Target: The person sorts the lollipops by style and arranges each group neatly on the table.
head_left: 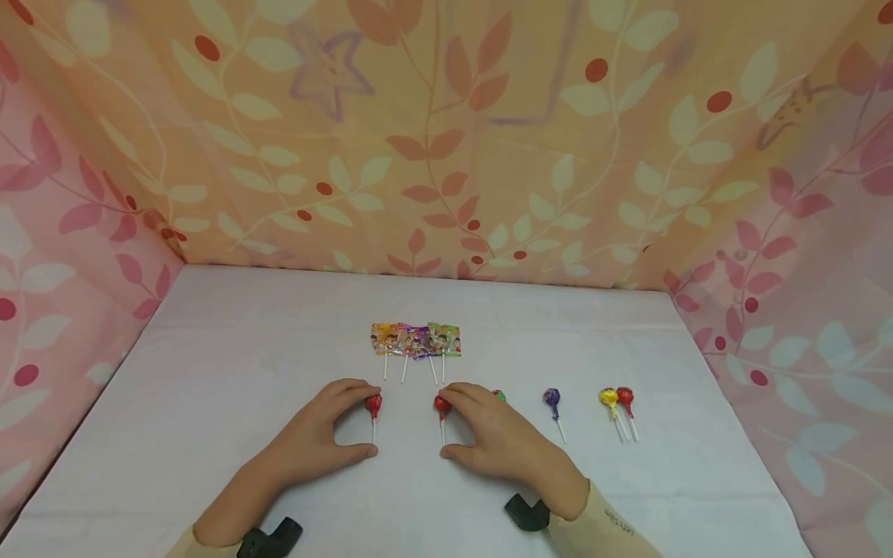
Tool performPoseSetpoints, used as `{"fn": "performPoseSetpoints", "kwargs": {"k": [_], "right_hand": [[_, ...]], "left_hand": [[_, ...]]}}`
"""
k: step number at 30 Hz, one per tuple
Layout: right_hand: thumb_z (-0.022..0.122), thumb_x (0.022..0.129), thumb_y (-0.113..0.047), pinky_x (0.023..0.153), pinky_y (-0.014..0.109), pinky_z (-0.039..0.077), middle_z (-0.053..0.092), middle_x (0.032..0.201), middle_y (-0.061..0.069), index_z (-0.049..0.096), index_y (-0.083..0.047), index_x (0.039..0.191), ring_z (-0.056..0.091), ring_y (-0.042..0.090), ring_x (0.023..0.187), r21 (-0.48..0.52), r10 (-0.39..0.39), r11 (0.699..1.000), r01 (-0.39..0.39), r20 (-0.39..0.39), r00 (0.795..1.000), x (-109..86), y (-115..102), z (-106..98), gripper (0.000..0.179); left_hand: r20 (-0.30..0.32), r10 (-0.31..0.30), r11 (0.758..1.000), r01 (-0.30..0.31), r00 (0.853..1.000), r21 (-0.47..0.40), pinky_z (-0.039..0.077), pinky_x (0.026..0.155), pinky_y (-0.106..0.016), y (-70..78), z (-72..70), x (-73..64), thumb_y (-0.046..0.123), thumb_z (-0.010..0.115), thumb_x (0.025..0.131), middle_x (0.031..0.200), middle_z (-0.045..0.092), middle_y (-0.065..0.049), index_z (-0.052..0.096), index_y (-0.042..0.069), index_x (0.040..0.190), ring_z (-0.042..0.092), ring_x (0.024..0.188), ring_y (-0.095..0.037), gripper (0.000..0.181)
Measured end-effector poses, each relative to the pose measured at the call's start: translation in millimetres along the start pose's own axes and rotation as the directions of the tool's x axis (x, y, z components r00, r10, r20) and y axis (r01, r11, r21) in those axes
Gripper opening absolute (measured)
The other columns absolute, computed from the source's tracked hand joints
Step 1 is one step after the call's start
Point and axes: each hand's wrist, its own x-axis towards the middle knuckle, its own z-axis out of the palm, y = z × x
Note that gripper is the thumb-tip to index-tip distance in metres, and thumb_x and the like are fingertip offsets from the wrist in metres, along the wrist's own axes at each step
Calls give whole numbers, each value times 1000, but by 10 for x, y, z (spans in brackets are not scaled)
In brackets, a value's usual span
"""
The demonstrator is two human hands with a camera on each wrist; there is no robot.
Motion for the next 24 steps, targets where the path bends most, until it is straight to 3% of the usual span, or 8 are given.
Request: {"fn": "performPoseSetpoints", "kwargs": {"k": [24], "right_hand": [[88,92,-39,122,42,45,58,156,12,58,-3,154,54,25,147,-68,-91,994,88,-45,995,6,33,20,78]], "left_hand": [[3,32,999,-32,999,-12,50,117,-52,-28,6,26,35,103,77,153,58,13,64,28,150,53,145,-16,82]]}}
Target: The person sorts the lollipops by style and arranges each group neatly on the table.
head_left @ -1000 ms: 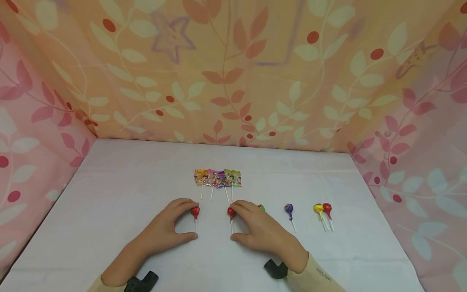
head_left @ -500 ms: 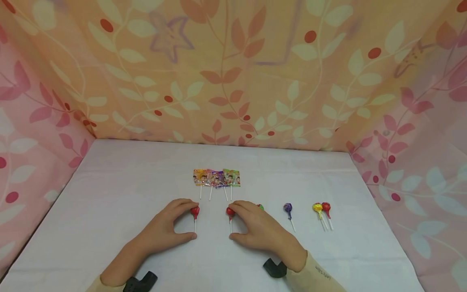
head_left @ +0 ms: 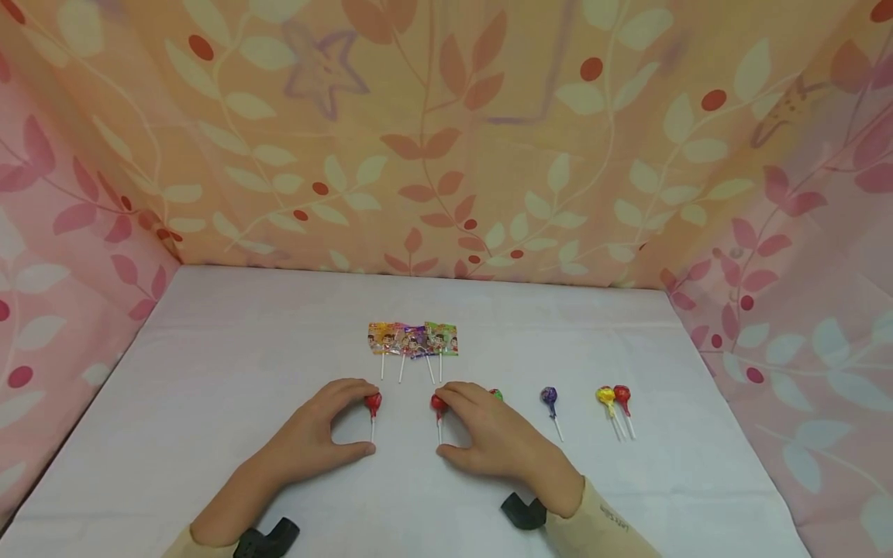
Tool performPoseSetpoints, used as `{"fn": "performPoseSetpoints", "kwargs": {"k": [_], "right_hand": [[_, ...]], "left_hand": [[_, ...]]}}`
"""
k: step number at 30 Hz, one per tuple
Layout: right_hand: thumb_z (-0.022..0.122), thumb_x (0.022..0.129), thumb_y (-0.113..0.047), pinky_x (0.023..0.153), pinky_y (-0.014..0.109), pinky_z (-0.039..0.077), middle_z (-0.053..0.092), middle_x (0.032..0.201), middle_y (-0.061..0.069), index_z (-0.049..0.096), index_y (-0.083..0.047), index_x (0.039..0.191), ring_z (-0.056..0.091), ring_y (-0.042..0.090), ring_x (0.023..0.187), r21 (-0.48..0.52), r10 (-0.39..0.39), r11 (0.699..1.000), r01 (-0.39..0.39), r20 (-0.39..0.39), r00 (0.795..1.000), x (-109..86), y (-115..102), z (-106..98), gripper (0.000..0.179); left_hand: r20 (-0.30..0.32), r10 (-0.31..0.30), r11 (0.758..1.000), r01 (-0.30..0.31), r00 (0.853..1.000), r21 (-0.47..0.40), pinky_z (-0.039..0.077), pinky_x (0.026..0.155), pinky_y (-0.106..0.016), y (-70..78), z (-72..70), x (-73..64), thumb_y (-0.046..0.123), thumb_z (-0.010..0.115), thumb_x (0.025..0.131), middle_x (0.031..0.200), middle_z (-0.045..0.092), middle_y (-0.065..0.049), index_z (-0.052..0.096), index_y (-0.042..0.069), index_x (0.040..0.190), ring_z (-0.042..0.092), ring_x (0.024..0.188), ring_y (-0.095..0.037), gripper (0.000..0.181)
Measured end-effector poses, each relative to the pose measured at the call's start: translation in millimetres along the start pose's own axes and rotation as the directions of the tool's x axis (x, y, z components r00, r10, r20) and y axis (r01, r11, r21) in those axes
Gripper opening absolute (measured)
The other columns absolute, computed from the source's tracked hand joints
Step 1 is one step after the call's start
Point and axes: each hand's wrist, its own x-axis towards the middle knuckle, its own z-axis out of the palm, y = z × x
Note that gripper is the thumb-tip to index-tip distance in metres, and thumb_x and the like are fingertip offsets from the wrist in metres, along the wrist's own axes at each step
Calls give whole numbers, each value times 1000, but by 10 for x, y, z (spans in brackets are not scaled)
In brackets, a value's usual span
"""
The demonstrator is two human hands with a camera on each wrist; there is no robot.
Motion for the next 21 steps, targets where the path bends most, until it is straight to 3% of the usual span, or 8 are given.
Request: {"fn": "performPoseSetpoints", "kwargs": {"k": [9,17,21], "right_hand": [[89,90,-40,122,42,45,58,155,10,59,-4,154,53,25,147,63,-4,998,6,-35,999,26,22,32,79],[88,91,-40,122,42,45,58,156,3,59,-9,154,52,20,148,126,-7,992,14,-57,998,76,18,85,76],[87,92,-41,123,39,43,57,157,1,58,-11,155,50,17,149,131,-2,991,7,-41,999,112,8,87,76]], "left_hand": [[-3,15,1000,-15,1000,1,50,117,-48,-7,11,3,35,103,78,152,58,14,64,28,149,54,144,-16,82],[-10,22,999,-23,1000,-34,38,122,-23,-15,7,1,34,103,77,150,59,15,63,29,147,54,143,-16,81],[-11,24,999,-25,1000,-36,39,122,-23,-15,2,8,36,103,78,150,59,15,63,29,147,54,143,-15,80]]}}
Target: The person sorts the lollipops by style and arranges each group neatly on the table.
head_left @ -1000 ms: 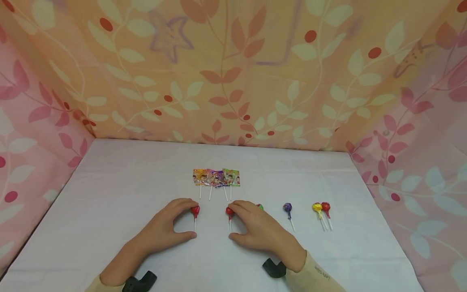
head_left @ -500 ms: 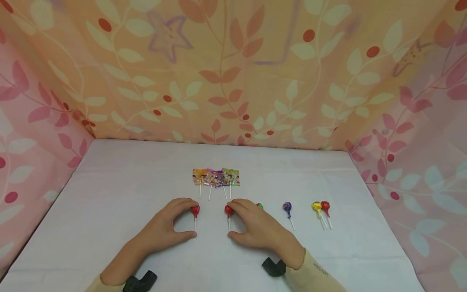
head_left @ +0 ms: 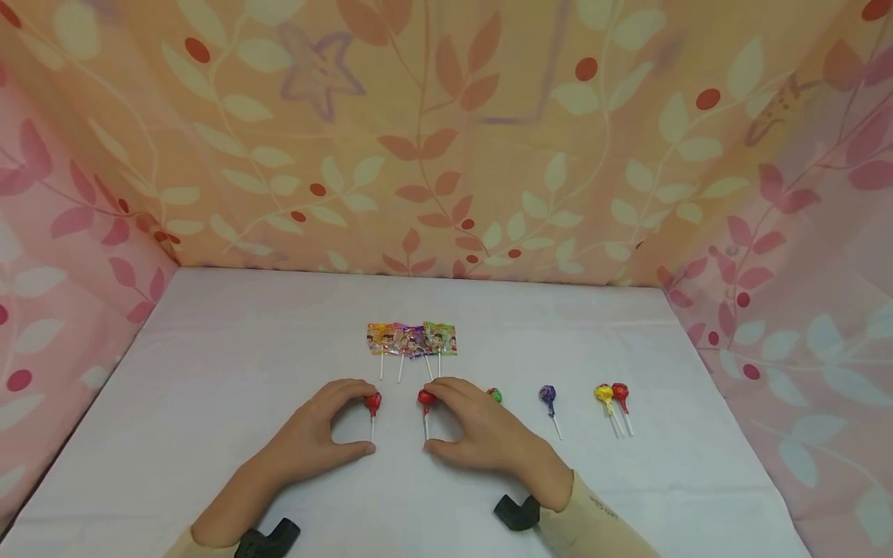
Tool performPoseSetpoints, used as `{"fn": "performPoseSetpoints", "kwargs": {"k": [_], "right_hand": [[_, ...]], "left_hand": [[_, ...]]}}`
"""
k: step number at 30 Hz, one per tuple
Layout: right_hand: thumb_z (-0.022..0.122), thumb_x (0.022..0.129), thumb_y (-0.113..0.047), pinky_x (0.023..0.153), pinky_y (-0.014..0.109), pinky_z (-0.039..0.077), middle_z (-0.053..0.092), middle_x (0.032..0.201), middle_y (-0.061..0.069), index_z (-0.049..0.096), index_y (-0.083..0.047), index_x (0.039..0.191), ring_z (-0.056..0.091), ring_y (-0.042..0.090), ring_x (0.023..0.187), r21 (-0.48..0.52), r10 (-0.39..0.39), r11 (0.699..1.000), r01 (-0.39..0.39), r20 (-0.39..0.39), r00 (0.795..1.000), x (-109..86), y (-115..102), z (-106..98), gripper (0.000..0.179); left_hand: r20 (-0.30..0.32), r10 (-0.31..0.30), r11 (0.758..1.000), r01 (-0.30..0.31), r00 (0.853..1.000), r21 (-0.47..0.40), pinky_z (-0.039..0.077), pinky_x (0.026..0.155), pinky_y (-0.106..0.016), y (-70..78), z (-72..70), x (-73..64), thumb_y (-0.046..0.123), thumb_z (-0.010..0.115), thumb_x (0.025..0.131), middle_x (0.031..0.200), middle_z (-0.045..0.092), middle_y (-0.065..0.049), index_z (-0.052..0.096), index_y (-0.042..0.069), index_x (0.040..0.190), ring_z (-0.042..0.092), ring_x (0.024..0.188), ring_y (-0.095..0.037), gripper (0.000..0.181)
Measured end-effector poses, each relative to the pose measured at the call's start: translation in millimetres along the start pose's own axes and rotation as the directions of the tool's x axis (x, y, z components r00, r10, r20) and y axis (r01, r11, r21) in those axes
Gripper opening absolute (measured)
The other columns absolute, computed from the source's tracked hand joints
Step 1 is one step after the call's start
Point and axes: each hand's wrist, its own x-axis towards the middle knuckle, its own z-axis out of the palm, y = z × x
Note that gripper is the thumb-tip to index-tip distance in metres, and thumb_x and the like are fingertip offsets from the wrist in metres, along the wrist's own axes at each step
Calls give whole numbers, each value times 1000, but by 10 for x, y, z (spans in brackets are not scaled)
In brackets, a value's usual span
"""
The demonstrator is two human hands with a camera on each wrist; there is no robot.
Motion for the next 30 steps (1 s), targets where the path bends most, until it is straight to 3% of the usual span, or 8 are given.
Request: {"fn": "performPoseSetpoints", "kwargs": {"k": [18,30], "right_hand": [[86,93,-41,124,37,42,59,155,2,57,-8,155,51,18,148,-3,-65,998,65,9,998,281,-158,133,76],[86,93,-40,124,35,42,59,153,5,57,-4,153,53,19,146,-27,-104,994,104,3,995,382,-196,200,76]], "left_hand": [[-19,52,998,-53,998,-30,32,120,-14,-51,11,-23,33,102,79,149,61,11,63,28,147,55,143,-18,78],[1,40,999,-40,999,-28,31,122,-16,-30,4,4,34,101,81,155,59,8,63,27,151,52,147,-18,80]]}}
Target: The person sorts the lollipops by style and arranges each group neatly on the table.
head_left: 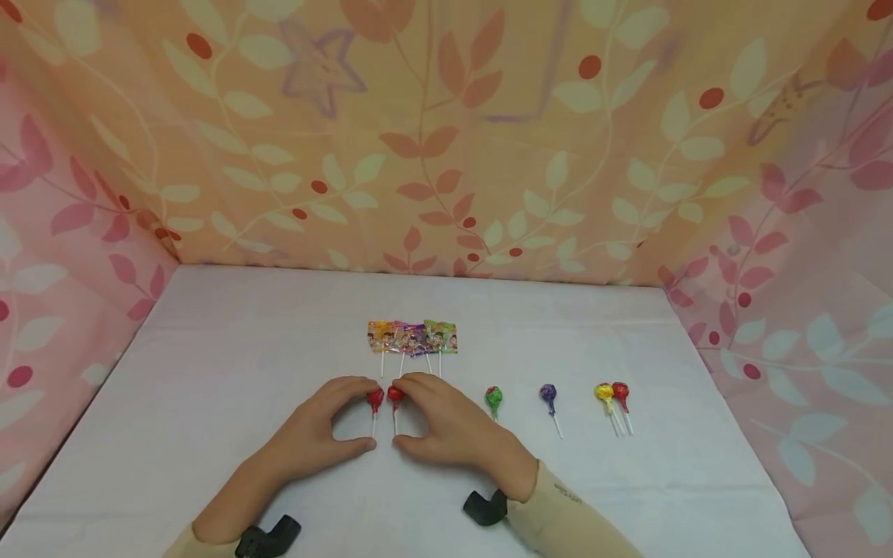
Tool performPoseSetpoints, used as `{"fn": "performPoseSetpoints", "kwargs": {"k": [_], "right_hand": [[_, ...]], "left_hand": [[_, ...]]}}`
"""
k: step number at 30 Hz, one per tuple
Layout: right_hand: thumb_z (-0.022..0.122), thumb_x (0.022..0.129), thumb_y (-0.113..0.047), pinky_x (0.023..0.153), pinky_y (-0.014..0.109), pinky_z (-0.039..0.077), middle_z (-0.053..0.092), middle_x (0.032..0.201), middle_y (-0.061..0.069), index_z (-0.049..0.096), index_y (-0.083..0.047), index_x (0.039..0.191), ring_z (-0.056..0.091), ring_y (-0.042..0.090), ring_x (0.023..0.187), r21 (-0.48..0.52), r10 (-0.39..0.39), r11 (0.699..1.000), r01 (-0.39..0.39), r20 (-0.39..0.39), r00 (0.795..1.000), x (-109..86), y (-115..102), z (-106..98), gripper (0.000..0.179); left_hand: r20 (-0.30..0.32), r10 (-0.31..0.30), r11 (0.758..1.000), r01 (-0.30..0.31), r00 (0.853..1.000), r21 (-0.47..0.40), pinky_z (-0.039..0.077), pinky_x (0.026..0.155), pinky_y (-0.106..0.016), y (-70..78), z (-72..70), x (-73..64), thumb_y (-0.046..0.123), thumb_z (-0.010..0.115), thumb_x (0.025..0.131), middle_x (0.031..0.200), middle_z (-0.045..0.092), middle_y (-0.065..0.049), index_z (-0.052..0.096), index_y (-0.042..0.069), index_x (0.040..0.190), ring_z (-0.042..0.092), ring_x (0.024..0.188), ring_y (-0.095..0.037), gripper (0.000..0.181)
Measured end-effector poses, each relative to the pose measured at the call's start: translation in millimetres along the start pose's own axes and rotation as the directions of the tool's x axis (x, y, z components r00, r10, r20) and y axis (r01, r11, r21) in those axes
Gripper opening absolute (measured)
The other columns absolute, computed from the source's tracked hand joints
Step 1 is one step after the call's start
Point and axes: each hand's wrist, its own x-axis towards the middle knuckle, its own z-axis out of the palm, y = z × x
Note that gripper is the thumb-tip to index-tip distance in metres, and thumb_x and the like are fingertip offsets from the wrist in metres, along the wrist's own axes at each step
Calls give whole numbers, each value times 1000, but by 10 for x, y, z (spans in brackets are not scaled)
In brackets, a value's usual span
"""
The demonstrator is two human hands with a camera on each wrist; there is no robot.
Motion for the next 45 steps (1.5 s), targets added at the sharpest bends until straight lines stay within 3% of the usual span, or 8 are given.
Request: {"fn": "performPoseSetpoints", "kwargs": {"k": [8,26,38,45], "right_hand": [[87,91,-38,125,33,40,60,151,6,57,-4,153,53,20,145,-7,17,1000,-17,13,1000,34,-5,53,77],[89,91,-42,125,33,38,58,154,6,54,-4,156,51,20,147,-18,20,1000,-20,4,1000,23,-8,92,82],[86,93,-48,125,35,39,55,157,4,51,-7,159,49,19,149,-17,36,999,-36,10,999,2,23,104,85],[86,93,-49,125,34,39,56,157,5,51,-6,158,50,19,149,-30,28,999,-27,8,1000,11,19,107,86]], "left_hand": [[1,-19,1000,19,1000,15,31,122,-17,3,4,0,34,101,81,156,57,13,62,30,152,51,148,-17,82],[-11,-2,1000,3,1000,20,30,122,-16,-7,16,2,33,100,82,156,57,11,62,29,153,52,147,-19,80],[11,-41,999,40,999,32,34,124,-24,19,8,10,38,99,82,157,55,14,61,31,154,50,149,-17,82],[6,-34,999,34,999,38,33,124,-21,12,-7,0,37,99,82,157,56,13,60,32,154,50,149,-18,82]]}}
